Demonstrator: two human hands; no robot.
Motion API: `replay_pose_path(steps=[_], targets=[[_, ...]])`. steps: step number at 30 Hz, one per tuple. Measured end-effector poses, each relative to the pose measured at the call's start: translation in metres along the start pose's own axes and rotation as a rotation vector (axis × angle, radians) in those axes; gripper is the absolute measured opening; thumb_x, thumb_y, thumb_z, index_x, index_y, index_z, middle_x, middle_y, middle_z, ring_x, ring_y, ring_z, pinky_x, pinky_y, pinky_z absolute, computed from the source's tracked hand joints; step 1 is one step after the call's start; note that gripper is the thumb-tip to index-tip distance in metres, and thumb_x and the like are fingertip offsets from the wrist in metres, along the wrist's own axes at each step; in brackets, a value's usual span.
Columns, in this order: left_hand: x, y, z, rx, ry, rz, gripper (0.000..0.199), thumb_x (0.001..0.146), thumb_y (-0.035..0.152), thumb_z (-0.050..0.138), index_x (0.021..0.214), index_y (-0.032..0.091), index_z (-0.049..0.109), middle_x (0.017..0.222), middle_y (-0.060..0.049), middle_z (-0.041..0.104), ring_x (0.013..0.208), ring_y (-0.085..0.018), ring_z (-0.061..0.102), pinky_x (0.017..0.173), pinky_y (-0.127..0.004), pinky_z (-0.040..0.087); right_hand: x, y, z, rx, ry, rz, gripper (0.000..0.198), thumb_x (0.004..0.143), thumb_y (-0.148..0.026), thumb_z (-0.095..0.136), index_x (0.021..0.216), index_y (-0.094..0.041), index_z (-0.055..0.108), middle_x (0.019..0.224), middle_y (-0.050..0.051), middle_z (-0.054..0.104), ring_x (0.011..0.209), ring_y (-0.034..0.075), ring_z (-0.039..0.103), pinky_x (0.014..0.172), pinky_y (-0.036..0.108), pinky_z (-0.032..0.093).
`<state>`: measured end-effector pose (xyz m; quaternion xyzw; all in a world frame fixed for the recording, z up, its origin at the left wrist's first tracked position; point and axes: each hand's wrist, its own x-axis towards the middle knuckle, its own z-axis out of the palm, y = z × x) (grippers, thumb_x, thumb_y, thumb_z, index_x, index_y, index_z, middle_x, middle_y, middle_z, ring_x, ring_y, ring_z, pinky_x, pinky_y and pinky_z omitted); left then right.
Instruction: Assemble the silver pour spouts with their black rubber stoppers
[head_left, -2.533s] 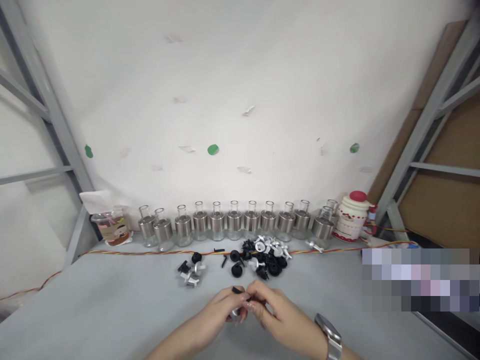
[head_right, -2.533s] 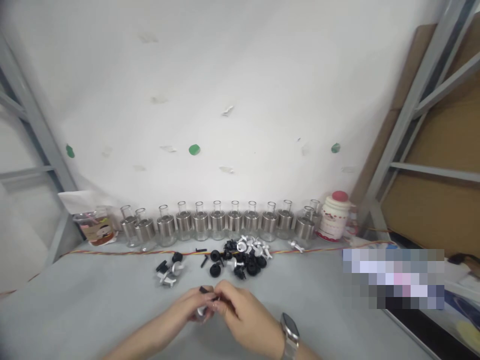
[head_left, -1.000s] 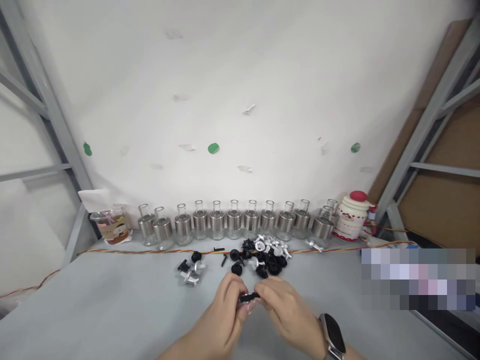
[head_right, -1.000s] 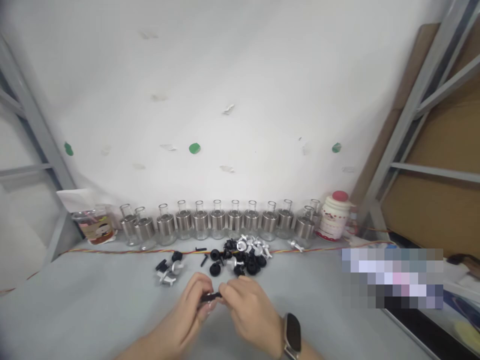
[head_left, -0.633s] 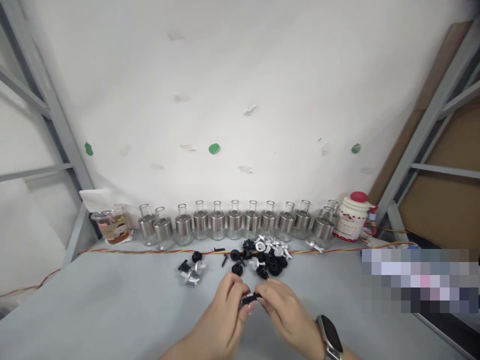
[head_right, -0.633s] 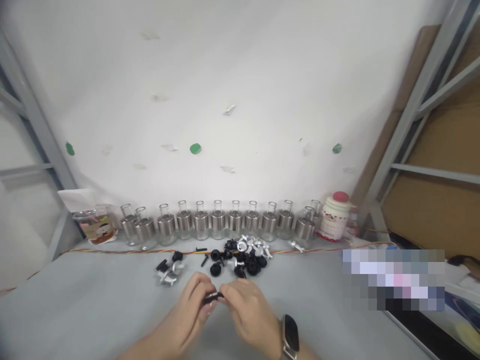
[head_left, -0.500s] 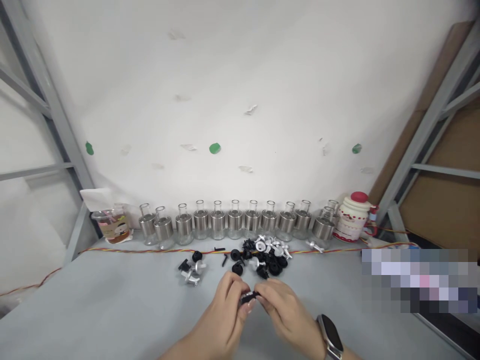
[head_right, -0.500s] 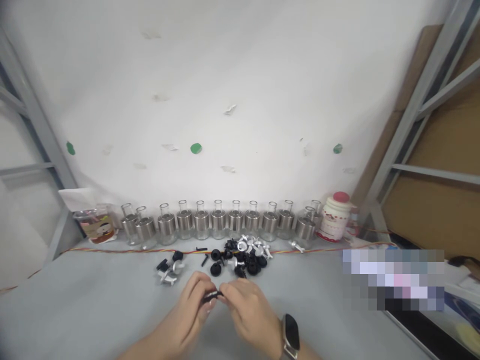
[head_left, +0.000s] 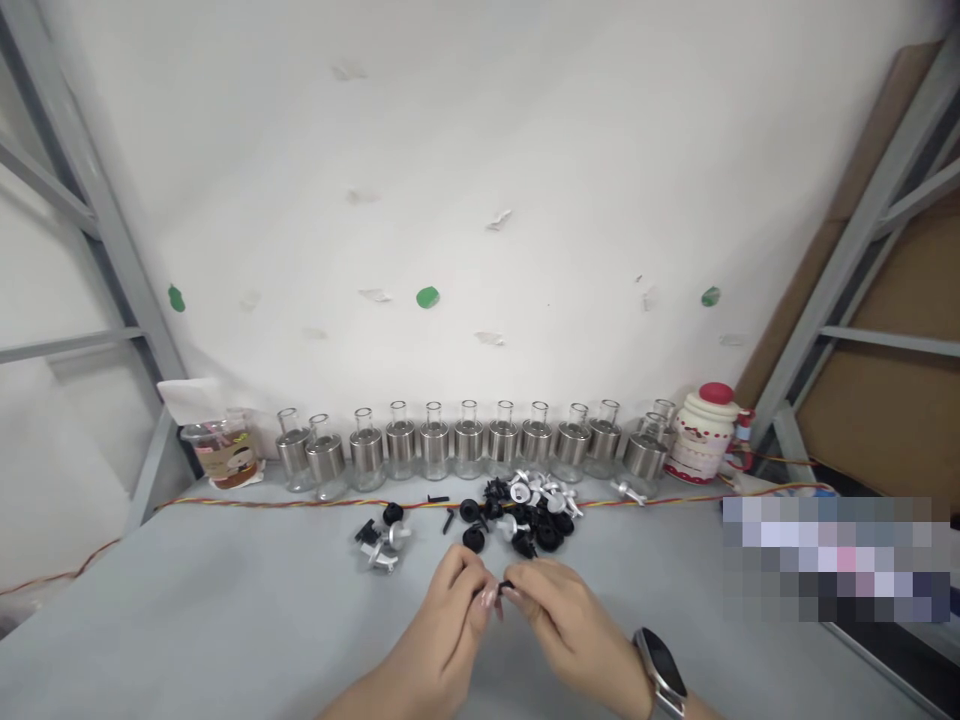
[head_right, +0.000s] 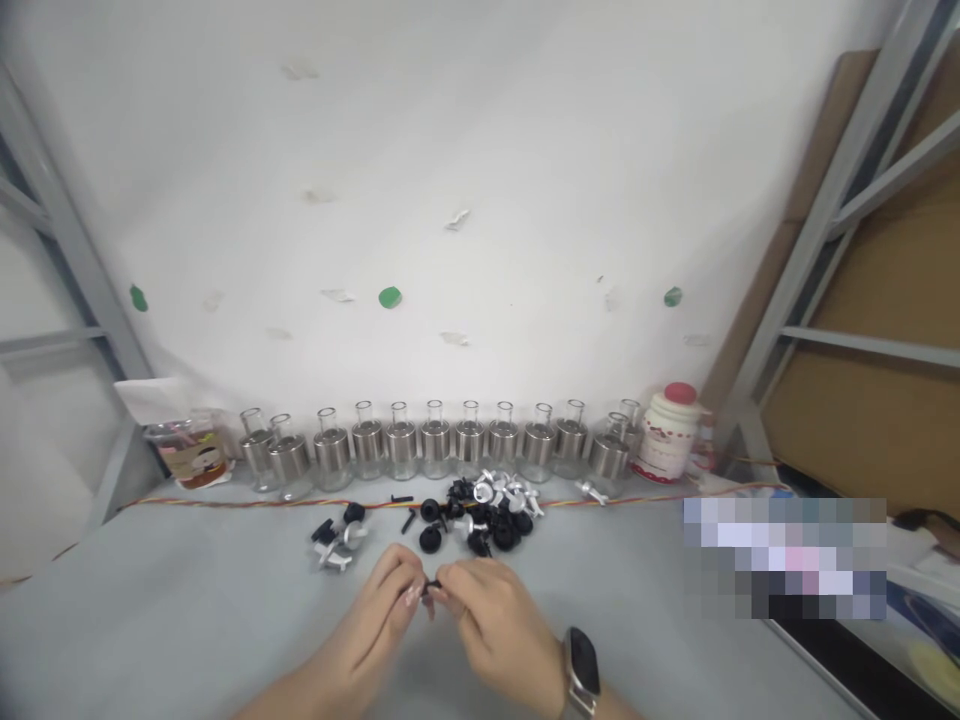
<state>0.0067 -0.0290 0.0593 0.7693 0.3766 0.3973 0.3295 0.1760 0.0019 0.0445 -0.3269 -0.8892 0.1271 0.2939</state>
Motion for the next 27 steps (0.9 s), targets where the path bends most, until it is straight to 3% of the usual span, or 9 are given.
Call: replay_pose_path(steps=[6, 12, 15, 18, 23, 27], targets=[[0.002, 0.000, 0.003, -0.207, 0.054, -0.151, 0.032, 0.090, 0.033, 0.025, 0.071, 0.019, 0.046, 0.074, 0.001, 0.038, 0.070, -0.013, 0.041, 0.069, -0.025, 0.035, 0.001, -0.002, -0.004, -0.007, -0.025, -0.001, 0.022, 0.089, -0.021, 0.027, 0.073, -0.021, 0.042, 0.065, -0.002, 0.050, 0.062, 0.013, 0.047, 0.061, 0.024, 0.032], [0.006, -0.004, 0.002, -0.221, 0.060, -0.272, 0.033, 0.085, 0.038, 0.036, 0.059, 0.018, 0.044, 0.067, 0.002, 0.041, 0.067, -0.012, 0.042, 0.067, -0.024, 0.033, 0.002, 0.000, -0.001, -0.094, -0.092, -0.056, 0.018, 0.088, -0.020, 0.030, 0.081, -0.021, 0.047, 0.071, 0.001, 0.057, 0.067, 0.015, 0.050, 0.063, 0.025, 0.034], [0.011, -0.014, 0.004, -0.266, 0.107, -0.377, 0.034, 0.075, 0.043, 0.049, 0.054, 0.018, 0.041, 0.052, 0.006, 0.037, 0.054, -0.010, 0.037, 0.056, -0.023, 0.030, 0.000, 0.004, 0.001, -0.065, -0.050, -0.086, 0.021, 0.089, -0.026, 0.028, 0.084, -0.021, 0.049, 0.075, 0.003, 0.059, 0.069, 0.016, 0.052, 0.065, 0.026, 0.035], [0.015, -0.025, 0.004, -0.349, 0.161, -0.457, 0.035, 0.067, 0.045, 0.056, 0.050, 0.018, 0.040, 0.042, 0.008, 0.033, 0.044, -0.008, 0.031, 0.047, -0.022, 0.023, -0.001, 0.005, -0.001, 0.000, 0.034, -0.007, 0.022, 0.090, -0.029, 0.027, 0.093, -0.023, 0.048, 0.082, 0.003, 0.061, 0.075, 0.017, 0.054, 0.069, 0.027, 0.036], [0.019, -0.030, 0.000, -0.410, 0.214, -0.471, 0.037, 0.068, 0.040, 0.056, 0.047, 0.019, 0.034, 0.039, 0.009, 0.030, 0.042, -0.007, 0.028, 0.045, -0.021, 0.020, -0.001, 0.004, -0.005, 0.036, 0.065, 0.077, 0.021, 0.090, -0.027, 0.028, 0.096, -0.025, 0.049, 0.086, 0.000, 0.062, 0.077, 0.015, 0.055, 0.070, 0.026, 0.036], [0.019, -0.031, -0.002, -0.407, 0.173, -0.489, 0.032, 0.068, 0.044, 0.058, 0.059, 0.018, 0.043, 0.045, 0.009, 0.038, 0.044, -0.007, 0.032, 0.046, -0.020, 0.023, 0.001, 0.004, 0.000, 0.021, 0.013, 0.051, 0.019, 0.089, -0.027, 0.031, 0.096, -0.025, 0.048, 0.085, 0.000, 0.062, 0.076, 0.016, 0.055, 0.068, 0.027, 0.037]])
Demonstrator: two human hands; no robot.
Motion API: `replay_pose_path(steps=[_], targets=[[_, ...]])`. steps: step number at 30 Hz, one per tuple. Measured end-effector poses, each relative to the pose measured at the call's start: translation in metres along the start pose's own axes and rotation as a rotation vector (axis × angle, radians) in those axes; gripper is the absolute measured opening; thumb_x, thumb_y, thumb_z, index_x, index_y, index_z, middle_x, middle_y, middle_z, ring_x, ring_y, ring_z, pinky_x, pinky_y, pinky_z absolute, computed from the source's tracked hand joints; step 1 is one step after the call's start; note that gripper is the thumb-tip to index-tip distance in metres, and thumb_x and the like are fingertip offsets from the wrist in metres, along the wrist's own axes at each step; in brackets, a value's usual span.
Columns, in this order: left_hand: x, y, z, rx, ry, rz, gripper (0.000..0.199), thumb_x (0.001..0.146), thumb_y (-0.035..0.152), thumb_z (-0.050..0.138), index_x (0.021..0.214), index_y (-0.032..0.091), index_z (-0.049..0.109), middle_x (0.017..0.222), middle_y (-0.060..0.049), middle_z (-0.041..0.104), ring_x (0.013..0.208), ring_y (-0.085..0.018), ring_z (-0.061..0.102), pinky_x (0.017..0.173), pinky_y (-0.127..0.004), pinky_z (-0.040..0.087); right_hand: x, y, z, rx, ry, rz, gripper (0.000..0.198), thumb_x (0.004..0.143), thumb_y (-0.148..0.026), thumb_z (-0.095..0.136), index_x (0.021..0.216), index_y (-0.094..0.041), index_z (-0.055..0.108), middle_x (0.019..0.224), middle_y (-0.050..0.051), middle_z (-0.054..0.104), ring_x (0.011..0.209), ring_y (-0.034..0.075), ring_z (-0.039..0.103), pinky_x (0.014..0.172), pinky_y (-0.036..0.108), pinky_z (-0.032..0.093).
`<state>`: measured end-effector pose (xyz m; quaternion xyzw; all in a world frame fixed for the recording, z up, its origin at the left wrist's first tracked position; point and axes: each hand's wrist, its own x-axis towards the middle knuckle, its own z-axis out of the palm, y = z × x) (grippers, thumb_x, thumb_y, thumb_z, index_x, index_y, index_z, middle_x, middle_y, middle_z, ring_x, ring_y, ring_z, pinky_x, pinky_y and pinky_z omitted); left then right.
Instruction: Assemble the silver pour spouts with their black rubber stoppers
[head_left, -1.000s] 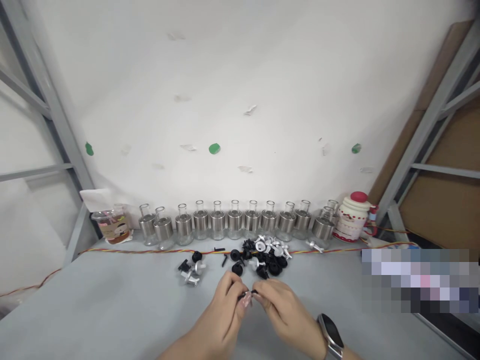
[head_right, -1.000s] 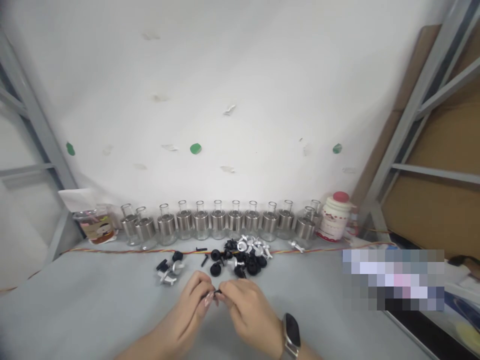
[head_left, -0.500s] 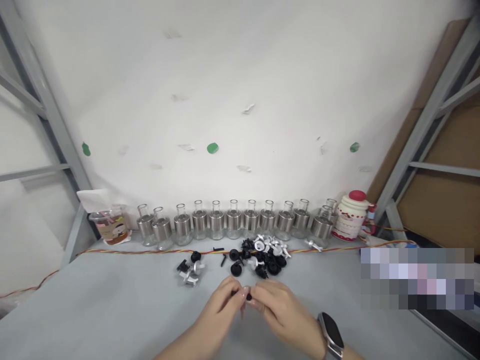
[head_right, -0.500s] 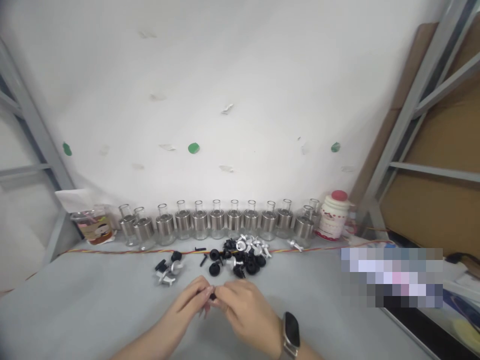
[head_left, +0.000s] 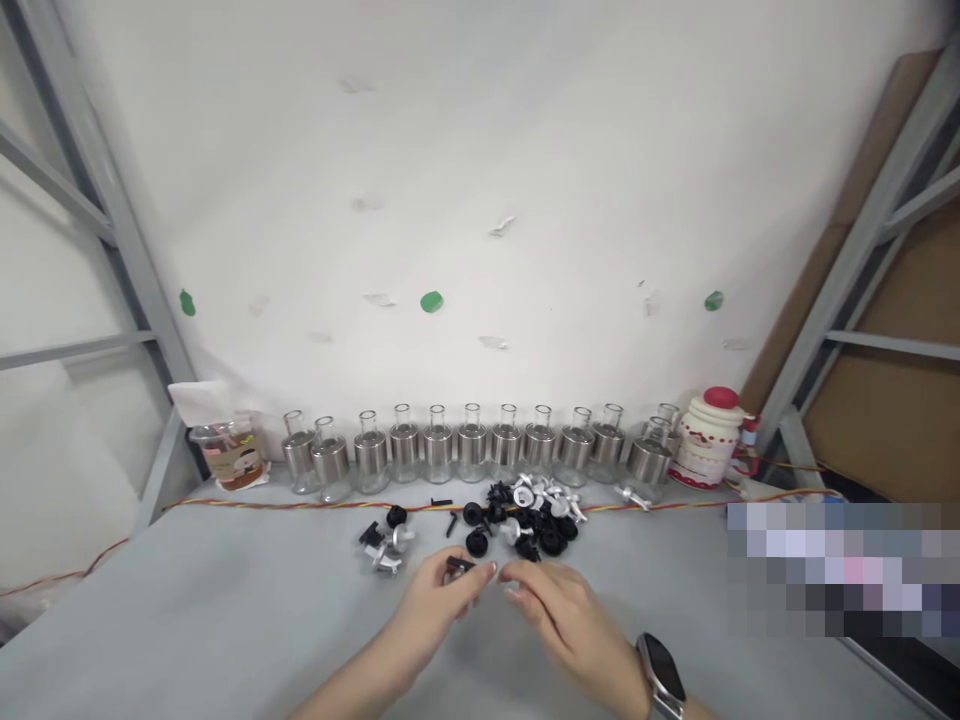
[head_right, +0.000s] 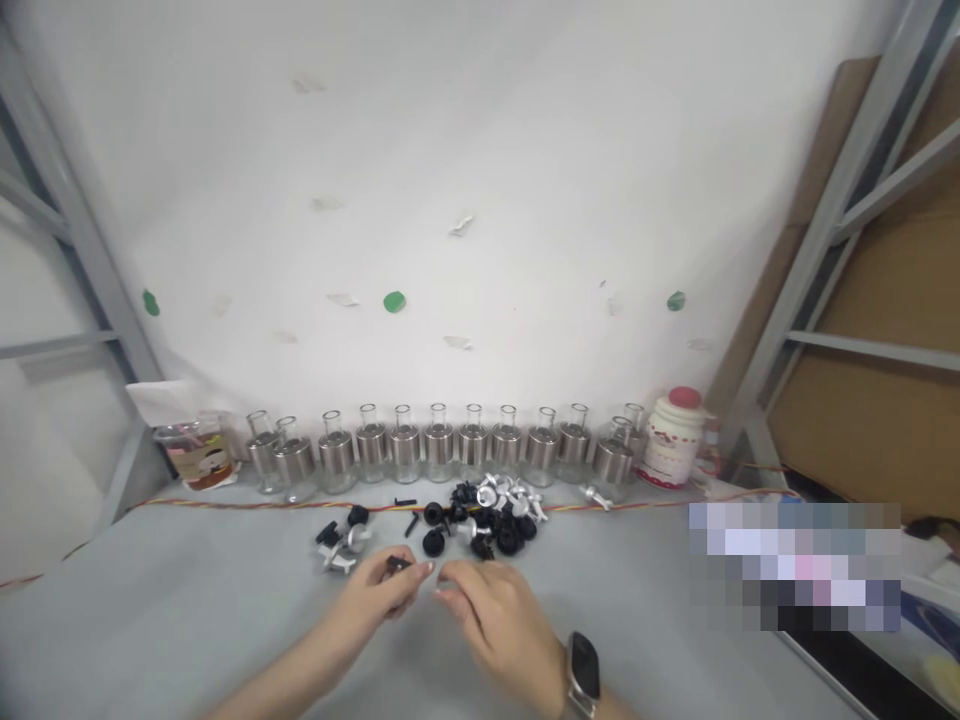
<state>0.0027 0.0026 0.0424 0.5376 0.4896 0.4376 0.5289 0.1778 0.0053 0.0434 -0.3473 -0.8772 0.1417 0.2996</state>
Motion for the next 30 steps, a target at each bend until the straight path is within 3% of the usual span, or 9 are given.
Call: replay_pose_path(steps=[6, 8, 12, 14, 16, 18, 21, 26, 30], targets=[[-0.013, 0.004, 0.002, -0.089, -0.154, -0.127, 0.038, 0.079, 0.054, 0.035, 0.092, 0.021, 0.049, 0.072, 0.003, 0.052, 0.071, -0.012, 0.049, 0.061, -0.022, 0.037, 0.003, -0.003, 0.003, 0.057, -0.045, 0.129, 0.022, 0.087, -0.032, 0.037, 0.105, -0.023, 0.045, 0.071, 0.000, 0.061, 0.068, 0.017, 0.056, 0.062, 0.025, 0.040], [-0.014, -0.002, 0.005, -0.136, -0.194, -0.103, 0.038, 0.080, 0.053, 0.035, 0.101, 0.024, 0.049, 0.084, 0.001, 0.054, 0.077, -0.013, 0.051, 0.064, -0.024, 0.039, 0.003, -0.006, 0.004, 0.130, -0.066, 0.136, 0.021, 0.085, -0.030, 0.040, 0.105, -0.023, 0.047, 0.078, 0.001, 0.062, 0.073, 0.017, 0.057, 0.063, 0.024, 0.041], [-0.006, -0.019, 0.007, -0.161, -0.207, -0.001, 0.044, 0.080, 0.053, 0.035, 0.106, 0.020, 0.050, 0.080, -0.002, 0.056, 0.071, -0.016, 0.054, 0.061, -0.027, 0.043, 0.006, -0.004, 0.011, 0.360, -0.021, 0.203, 0.015, 0.084, -0.029, 0.042, 0.092, -0.022, 0.054, 0.079, 0.001, 0.062, 0.071, 0.015, 0.057, 0.063, 0.023, 0.043], [-0.002, -0.022, 0.004, -0.136, -0.129, 0.017, 0.047, 0.079, 0.054, 0.036, 0.107, 0.019, 0.051, 0.096, -0.007, 0.056, 0.080, -0.019, 0.055, 0.063, -0.030, 0.045, 0.012, 0.008, 0.012, 0.507, 0.077, 0.318, 0.016, 0.081, -0.034, 0.047, 0.082, -0.020, 0.054, 0.062, -0.002, 0.058, 0.054, 0.012, 0.054, 0.050, 0.021, 0.042], [-0.002, -0.018, 0.001, -0.055, -0.009, 0.072, 0.046, 0.078, 0.053, 0.038, 0.106, 0.019, 0.054, 0.118, -0.009, 0.046, 0.096, -0.023, 0.051, 0.071, -0.033, 0.045, 0.019, 0.029, 0.009, 0.643, 0.292, 0.468, 0.023, 0.074, -0.041, 0.053, 0.076, -0.019, 0.052, 0.047, -0.006, 0.050, 0.039, 0.011, 0.047, 0.039, 0.020, 0.038], [-0.003, -0.010, -0.002, 0.029, 0.081, 0.141, 0.041, 0.079, 0.049, 0.041, 0.108, 0.023, 0.055, 0.132, -0.006, 0.033, 0.112, -0.024, 0.041, 0.083, -0.033, 0.041, 0.024, 0.057, 0.001, 0.669, 0.527, 0.578, 0.029, 0.068, -0.046, 0.057, 0.073, -0.018, 0.051, 0.047, -0.005, 0.052, 0.037, 0.011, 0.049, 0.039, 0.022, 0.040], [-0.008, 0.000, -0.003, 0.063, 0.101, 0.155, 0.039, 0.081, 0.045, 0.041, 0.113, 0.026, 0.052, 0.136, -0.003, 0.028, 0.120, -0.024, 0.032, 0.091, -0.035, 0.037, 0.025, 0.099, -0.016, 0.630, 0.689, 0.679, 0.034, 0.066, -0.049, 0.055, 0.074, -0.017, 0.051, 0.056, 0.000, 0.059, 0.040, 0.013, 0.053, 0.043, 0.026, 0.045], [-0.008, 0.000, 0.000, 0.093, 0.051, 0.131, 0.039, 0.082, 0.044, 0.040, 0.112, 0.023, 0.053, 0.134, -0.005, 0.034, 0.121, -0.022, 0.032, 0.096, -0.036, 0.033, 0.019, 0.143, -0.027, 0.503, 0.761, 0.824, 0.021, 0.064, -0.036, 0.056, 0.071, -0.016, 0.057, 0.063, 0.007, 0.065, 0.049, 0.019, 0.060, 0.045, 0.031, 0.048], [-0.006, -0.006, 0.000, 0.118, 0.046, 0.136, 0.039, 0.081, 0.044, 0.042, 0.110, 0.021, 0.054, 0.133, -0.006, 0.036, 0.121, -0.022, 0.032, 0.097, -0.036, 0.032, 0.016, 0.157, -0.029, 0.332, 0.762, 0.874, 0.026, 0.067, -0.022, 0.047, 0.088, -0.014, 0.059, 0.082, 0.010, 0.066, 0.071, 0.022, 0.063, 0.060, 0.032, 0.050]])
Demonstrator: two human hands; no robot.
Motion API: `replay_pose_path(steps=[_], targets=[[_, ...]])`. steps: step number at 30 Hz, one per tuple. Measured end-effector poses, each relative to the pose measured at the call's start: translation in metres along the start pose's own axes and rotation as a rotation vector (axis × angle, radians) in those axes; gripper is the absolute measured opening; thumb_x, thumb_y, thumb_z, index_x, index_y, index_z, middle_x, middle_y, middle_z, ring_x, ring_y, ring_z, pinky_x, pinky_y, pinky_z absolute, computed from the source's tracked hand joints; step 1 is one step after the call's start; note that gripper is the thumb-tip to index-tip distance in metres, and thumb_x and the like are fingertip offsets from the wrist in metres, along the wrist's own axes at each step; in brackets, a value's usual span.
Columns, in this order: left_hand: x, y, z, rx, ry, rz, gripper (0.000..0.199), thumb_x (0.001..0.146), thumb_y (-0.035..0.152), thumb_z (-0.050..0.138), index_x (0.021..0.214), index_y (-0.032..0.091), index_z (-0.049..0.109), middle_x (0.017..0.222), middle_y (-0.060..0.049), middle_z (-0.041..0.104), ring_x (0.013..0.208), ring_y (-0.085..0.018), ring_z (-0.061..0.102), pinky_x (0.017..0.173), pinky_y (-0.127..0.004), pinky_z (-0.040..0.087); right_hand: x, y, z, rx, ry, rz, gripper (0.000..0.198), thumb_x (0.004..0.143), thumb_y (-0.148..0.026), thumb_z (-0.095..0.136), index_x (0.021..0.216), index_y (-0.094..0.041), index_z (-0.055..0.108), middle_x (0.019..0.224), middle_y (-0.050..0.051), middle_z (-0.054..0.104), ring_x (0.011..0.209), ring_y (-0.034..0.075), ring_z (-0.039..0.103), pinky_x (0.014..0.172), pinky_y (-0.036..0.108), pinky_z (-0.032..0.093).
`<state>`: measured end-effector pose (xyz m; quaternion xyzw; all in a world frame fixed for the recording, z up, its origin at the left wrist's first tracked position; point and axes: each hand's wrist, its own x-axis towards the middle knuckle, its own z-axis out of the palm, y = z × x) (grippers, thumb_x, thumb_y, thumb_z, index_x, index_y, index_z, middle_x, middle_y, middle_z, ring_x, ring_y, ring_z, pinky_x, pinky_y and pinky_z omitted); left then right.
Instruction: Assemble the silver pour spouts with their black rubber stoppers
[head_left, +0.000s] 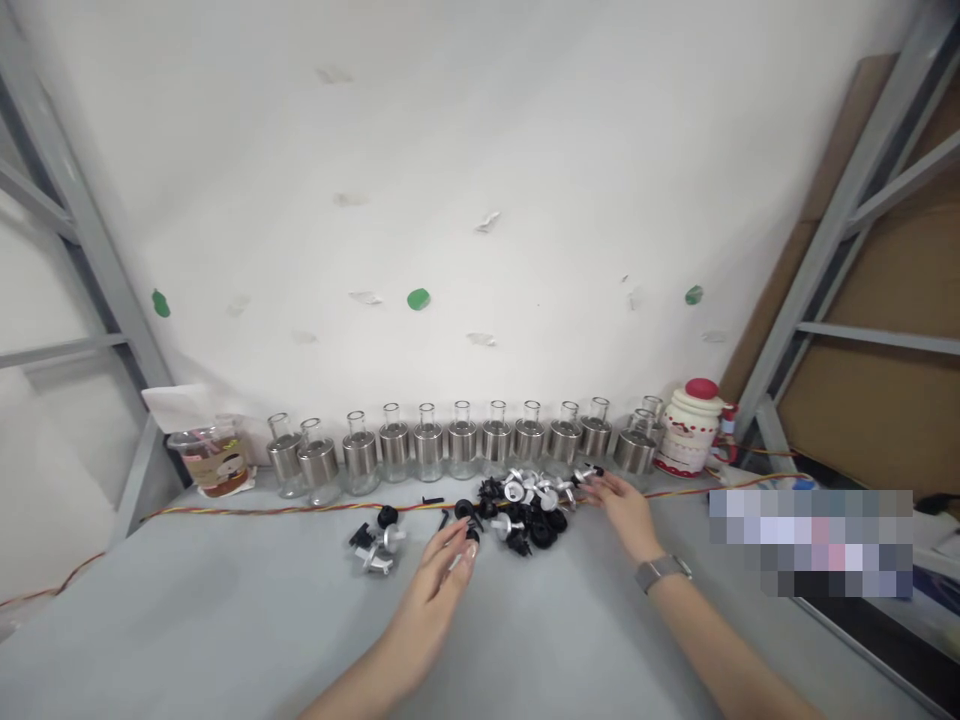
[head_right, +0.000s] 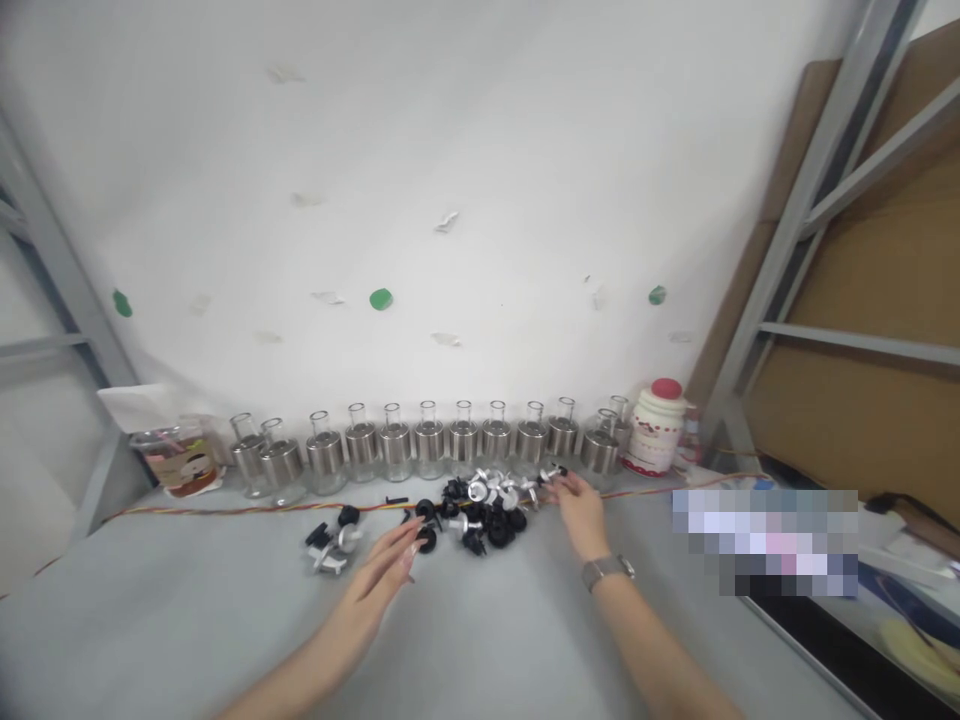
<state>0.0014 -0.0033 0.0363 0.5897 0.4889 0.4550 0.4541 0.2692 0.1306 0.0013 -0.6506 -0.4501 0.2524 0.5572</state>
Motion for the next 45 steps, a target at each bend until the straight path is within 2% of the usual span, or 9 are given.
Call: replay_pose_path(steps=[6, 14, 19, 26, 29, 33, 37, 41, 45], targets=[[0.001, -0.009, 0.003, -0.182, 0.037, 0.003, 0.050, 0.077, 0.042, 0.050, 0.121, 0.020, 0.042, 0.138, -0.009, 0.027, 0.121, -0.024, 0.034, 0.098, -0.038, 0.033, 0.007, 0.003, -0.017, -0.337, 0.164, -0.061, 0.044, 0.066, -0.014, 0.046, 0.110, -0.010, 0.053, 0.117, 0.018, 0.046, 0.115, 0.032, 0.034, 0.092, 0.044, 0.026], [0.002, -0.019, 0.004, -0.228, 0.018, 0.027, 0.053, 0.079, 0.036, 0.051, 0.126, 0.020, 0.033, 0.141, -0.008, 0.020, 0.127, -0.022, 0.019, 0.103, -0.038, 0.023, 0.008, 0.009, -0.025, -0.501, 0.112, -0.018, 0.025, 0.063, -0.018, 0.052, 0.082, -0.013, 0.067, 0.088, 0.017, 0.062, 0.100, 0.037, 0.046, 0.081, 0.050, 0.030], [0.002, -0.018, 0.003, -0.180, 0.014, 0.018, 0.050, 0.079, 0.037, 0.049, 0.124, 0.020, 0.034, 0.140, -0.008, 0.023, 0.127, -0.021, 0.020, 0.103, -0.036, 0.022, 0.005, -0.006, -0.026, -0.371, 0.063, -0.069, 0.029, 0.069, -0.027, 0.047, 0.087, -0.012, 0.064, 0.088, 0.015, 0.063, 0.094, 0.032, 0.051, 0.079, 0.044, 0.035], [0.001, -0.020, 0.002, 0.037, 0.002, 0.101, 0.043, 0.080, 0.030, 0.048, 0.121, 0.022, 0.038, 0.123, -0.011, 0.044, 0.110, -0.022, 0.046, 0.086, -0.035, 0.042, -0.046, -0.047, 0.003, -0.010, -0.379, -0.239, 0.040, 0.073, -0.050, 0.045, 0.082, -0.013, 0.060, 0.061, 0.004, 0.064, 0.058, 0.019, 0.059, 0.058, 0.029, 0.047], [0.001, -0.017, 0.000, 0.291, 0.039, 0.198, 0.038, 0.079, 0.024, 0.046, 0.117, 0.024, 0.043, 0.115, -0.008, 0.046, 0.102, -0.020, 0.049, 0.080, -0.033, 0.045, -0.076, -0.056, 0.015, 0.044, -0.578, -0.269, 0.034, 0.075, -0.047, 0.047, 0.073, -0.015, 0.059, 0.056, 0.002, 0.062, 0.049, 0.016, 0.057, 0.051, 0.027, 0.046], [0.000, -0.015, -0.002, 0.522, -0.029, 0.254, 0.063, 0.072, 0.020, 0.055, 0.128, 0.026, 0.028, 0.113, -0.007, 0.046, 0.097, -0.020, 0.050, 0.085, -0.036, 0.041, -0.106, -0.061, 0.018, -0.085, -0.790, -0.409, 0.020, 0.078, -0.031, 0.048, 0.069, -0.018, 0.059, 0.057, 0.000, 0.061, 0.054, 0.015, 0.056, 0.054, 0.025, 0.044], [0.001, -0.020, -0.007, 0.651, -0.107, 0.292, 0.056, 0.074, 0.011, 0.046, 0.126, 0.027, 0.033, 0.117, -0.007, 0.046, 0.107, -0.021, 0.044, 0.093, -0.037, 0.034, -0.123, -0.068, 0.013, -0.377, -0.846, -0.705, 0.017, 0.081, -0.019, 0.045, 0.074, -0.022, 0.061, 0.070, 0.000, 0.063, 0.072, 0.017, 0.056, 0.069, 0.027, 0.040], [0.004, -0.023, -0.015, 0.686, -0.121, 0.306, 0.069, 0.063, -0.005, 0.036, 0.124, 0.026, 0.037, 0.122, -0.006, 0.043, 0.114, -0.020, 0.038, 0.097, -0.037, 0.030, -0.125, -0.070, 0.012, -0.480, -0.851, -0.729, 0.018, 0.081, -0.018, 0.044, 0.077, -0.022, 0.062, 0.071, 0.001, 0.062, 0.072, 0.017, 0.056, 0.066, 0.025, 0.040], [0.000, -0.016, -0.013, 0.562, -0.197, 0.305, 0.056, 0.070, 0.003, 0.042, 0.121, 0.026, 0.039, 0.122, -0.005, 0.043, 0.110, -0.018, 0.042, 0.094, -0.032, 0.035, -0.125, -0.066, 0.014, -0.477, -0.854, -0.712, 0.019, 0.081, -0.018, 0.045, 0.082, -0.022, 0.063, 0.075, 0.002, 0.062, 0.076, 0.018, 0.056, 0.067, 0.026, 0.041]])
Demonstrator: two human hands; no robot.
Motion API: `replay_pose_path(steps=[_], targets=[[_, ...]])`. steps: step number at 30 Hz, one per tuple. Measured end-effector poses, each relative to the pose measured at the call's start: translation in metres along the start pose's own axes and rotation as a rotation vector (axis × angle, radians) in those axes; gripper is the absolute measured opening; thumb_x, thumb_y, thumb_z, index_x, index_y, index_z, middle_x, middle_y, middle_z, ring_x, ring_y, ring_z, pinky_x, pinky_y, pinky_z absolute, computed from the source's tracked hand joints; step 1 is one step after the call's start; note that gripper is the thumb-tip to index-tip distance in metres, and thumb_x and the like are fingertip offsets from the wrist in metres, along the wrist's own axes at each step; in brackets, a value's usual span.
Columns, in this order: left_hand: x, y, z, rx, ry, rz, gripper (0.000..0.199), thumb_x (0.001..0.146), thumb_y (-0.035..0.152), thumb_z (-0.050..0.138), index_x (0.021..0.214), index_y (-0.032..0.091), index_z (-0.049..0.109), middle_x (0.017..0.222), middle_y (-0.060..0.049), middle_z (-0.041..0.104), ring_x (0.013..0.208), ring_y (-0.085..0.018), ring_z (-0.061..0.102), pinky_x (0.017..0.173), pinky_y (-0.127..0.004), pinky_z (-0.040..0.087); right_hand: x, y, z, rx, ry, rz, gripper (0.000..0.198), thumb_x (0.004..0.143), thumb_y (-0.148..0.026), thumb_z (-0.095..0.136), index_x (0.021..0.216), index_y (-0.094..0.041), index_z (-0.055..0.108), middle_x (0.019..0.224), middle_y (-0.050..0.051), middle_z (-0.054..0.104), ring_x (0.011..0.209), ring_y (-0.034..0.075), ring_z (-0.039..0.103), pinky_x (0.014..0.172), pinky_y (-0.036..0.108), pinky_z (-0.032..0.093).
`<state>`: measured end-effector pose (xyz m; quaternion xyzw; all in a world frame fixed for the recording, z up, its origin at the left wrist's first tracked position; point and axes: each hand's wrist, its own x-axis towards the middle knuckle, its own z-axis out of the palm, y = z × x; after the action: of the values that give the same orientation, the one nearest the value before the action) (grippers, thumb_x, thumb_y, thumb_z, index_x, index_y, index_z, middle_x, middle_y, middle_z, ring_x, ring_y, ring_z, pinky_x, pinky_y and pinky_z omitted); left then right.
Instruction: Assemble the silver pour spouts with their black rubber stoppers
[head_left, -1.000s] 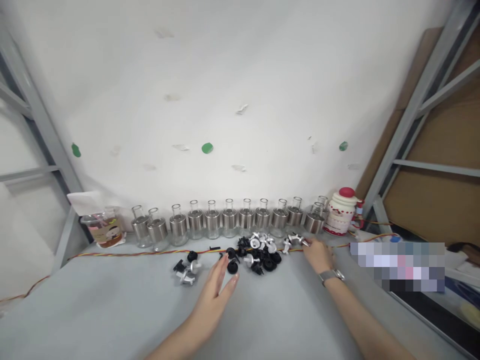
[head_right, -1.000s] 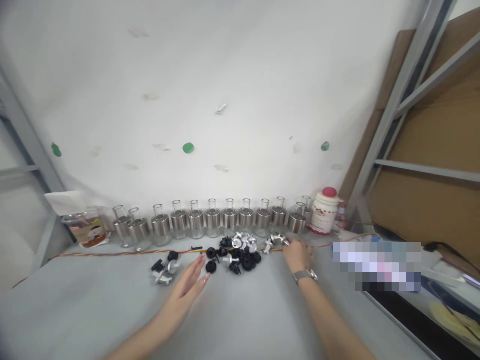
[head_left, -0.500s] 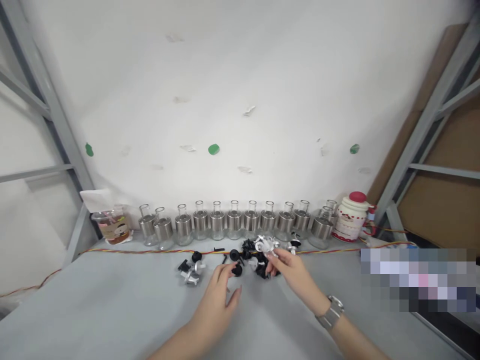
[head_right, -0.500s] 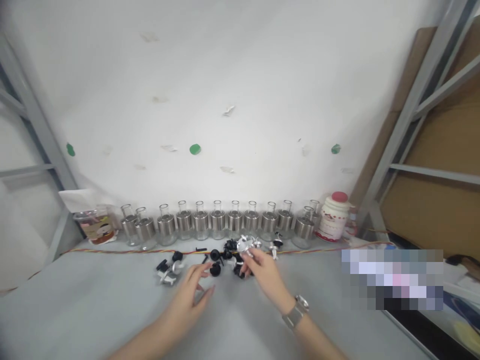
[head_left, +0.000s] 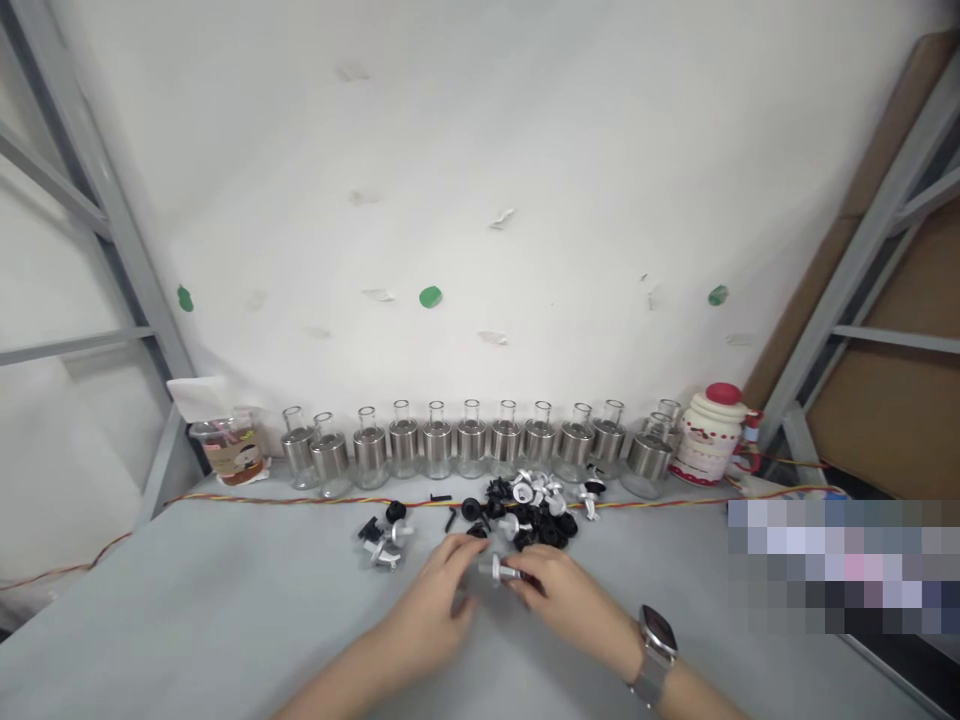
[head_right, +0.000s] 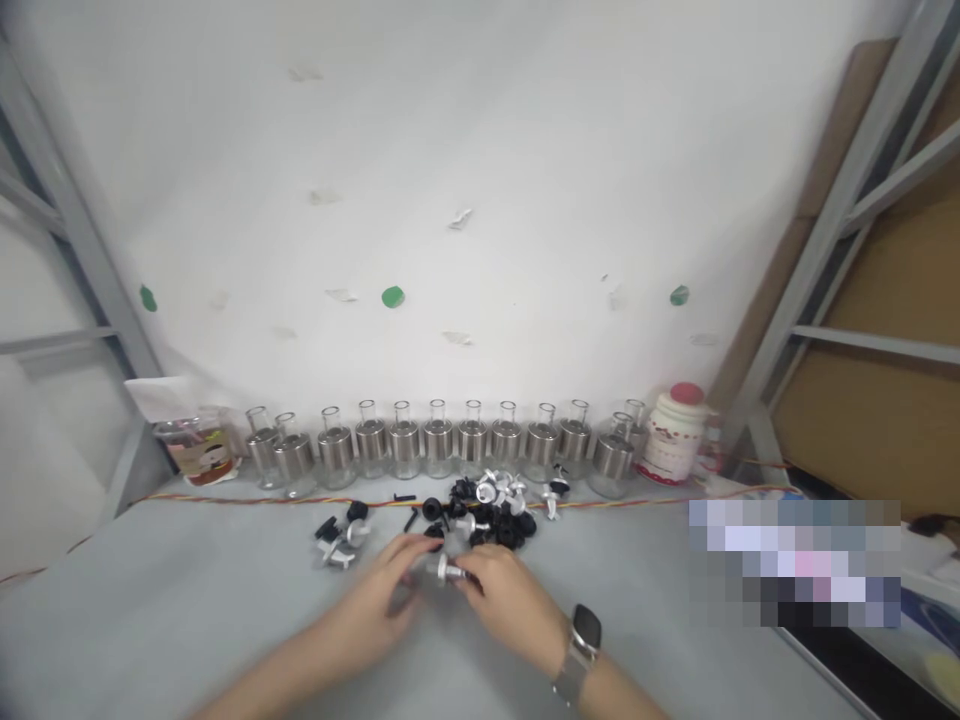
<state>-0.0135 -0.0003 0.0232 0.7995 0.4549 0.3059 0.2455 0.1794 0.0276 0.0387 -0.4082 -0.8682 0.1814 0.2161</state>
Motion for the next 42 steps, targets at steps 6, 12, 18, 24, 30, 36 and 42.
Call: replay_pose_path(steps=[6, 12, 18, 24, 30, 36, 42], targets=[[-0.001, 0.011, 0.004, 0.169, -0.017, -0.030, 0.039, 0.074, 0.019, 0.054, 0.112, 0.027, 0.049, 0.104, -0.004, 0.056, 0.096, -0.021, 0.050, 0.087, -0.033, 0.039, 0.000, -0.003, 0.003, 0.188, -0.010, -0.020, 0.024, 0.078, -0.013, 0.048, 0.096, -0.023, 0.061, 0.088, 0.002, 0.063, 0.083, 0.016, 0.056, 0.076, 0.026, 0.042], [0.002, 0.014, 0.000, 0.183, 0.093, -0.071, 0.031, 0.074, 0.014, 0.046, 0.103, 0.023, 0.050, 0.100, -0.006, 0.054, 0.091, -0.021, 0.052, 0.080, -0.033, 0.041, 0.008, 0.032, -0.009, 0.069, 0.314, 0.192, 0.025, 0.078, -0.012, 0.042, 0.095, -0.017, 0.059, 0.090, 0.007, 0.057, 0.083, 0.018, 0.055, 0.077, 0.031, 0.043], [0.003, 0.013, 0.005, -0.046, 0.159, -0.166, 0.023, 0.072, 0.017, 0.046, 0.095, 0.019, 0.050, 0.087, -0.005, 0.056, 0.078, -0.019, 0.054, 0.068, -0.028, 0.044, 0.009, 0.065, -0.005, -0.051, 0.263, 0.285, 0.026, 0.072, -0.012, 0.045, 0.091, -0.016, 0.062, 0.087, 0.007, 0.054, 0.084, 0.020, 0.053, 0.080, 0.034, 0.041], [0.007, 0.007, 0.009, -0.328, 0.145, -0.232, 0.025, 0.073, 0.024, 0.051, 0.097, 0.019, 0.053, 0.093, -0.005, 0.056, 0.076, -0.016, 0.054, 0.064, -0.025, 0.045, 0.010, 0.056, 0.002, 0.044, 0.213, 0.234, 0.028, 0.065, -0.009, 0.049, 0.087, -0.018, 0.063, 0.085, 0.005, 0.056, 0.070, 0.015, 0.056, 0.069, 0.025, 0.045], [0.010, -0.007, 0.021, -0.585, 0.140, -0.251, 0.033, 0.072, 0.027, 0.058, 0.102, 0.017, 0.054, 0.087, -0.006, 0.059, 0.073, -0.017, 0.056, 0.065, -0.027, 0.046, 0.012, 0.060, 0.001, 0.051, 0.345, 0.264, 0.016, 0.070, -0.010, 0.047, 0.073, -0.016, 0.062, 0.079, 0.007, 0.055, 0.072, 0.020, 0.054, 0.071, 0.033, 0.043], [0.012, -0.002, 0.019, -0.803, 0.166, -0.246, 0.041, 0.068, 0.027, 0.064, 0.106, 0.016, 0.053, 0.088, -0.006, 0.060, 0.078, -0.018, 0.058, 0.075, -0.032, 0.045, 0.013, 0.043, -0.014, 0.205, 0.460, 0.246, 0.015, 0.077, -0.021, 0.047, 0.082, -0.017, 0.060, 0.082, 0.006, 0.057, 0.073, 0.019, 0.056, 0.068, 0.032, 0.046], [0.016, 0.017, 0.006, -1.179, 0.170, -0.483, 0.036, 0.064, 0.037, 0.068, 0.086, 0.013, 0.053, 0.082, -0.011, 0.067, 0.079, -0.025, 0.064, 0.071, -0.033, 0.047, 0.009, 0.014, -0.009, 0.561, 0.446, 0.090, 0.013, 0.079, -0.027, 0.051, 0.082, -0.019, 0.060, 0.077, 0.003, 0.056, 0.063, 0.015, 0.057, 0.060, 0.029, 0.049]])
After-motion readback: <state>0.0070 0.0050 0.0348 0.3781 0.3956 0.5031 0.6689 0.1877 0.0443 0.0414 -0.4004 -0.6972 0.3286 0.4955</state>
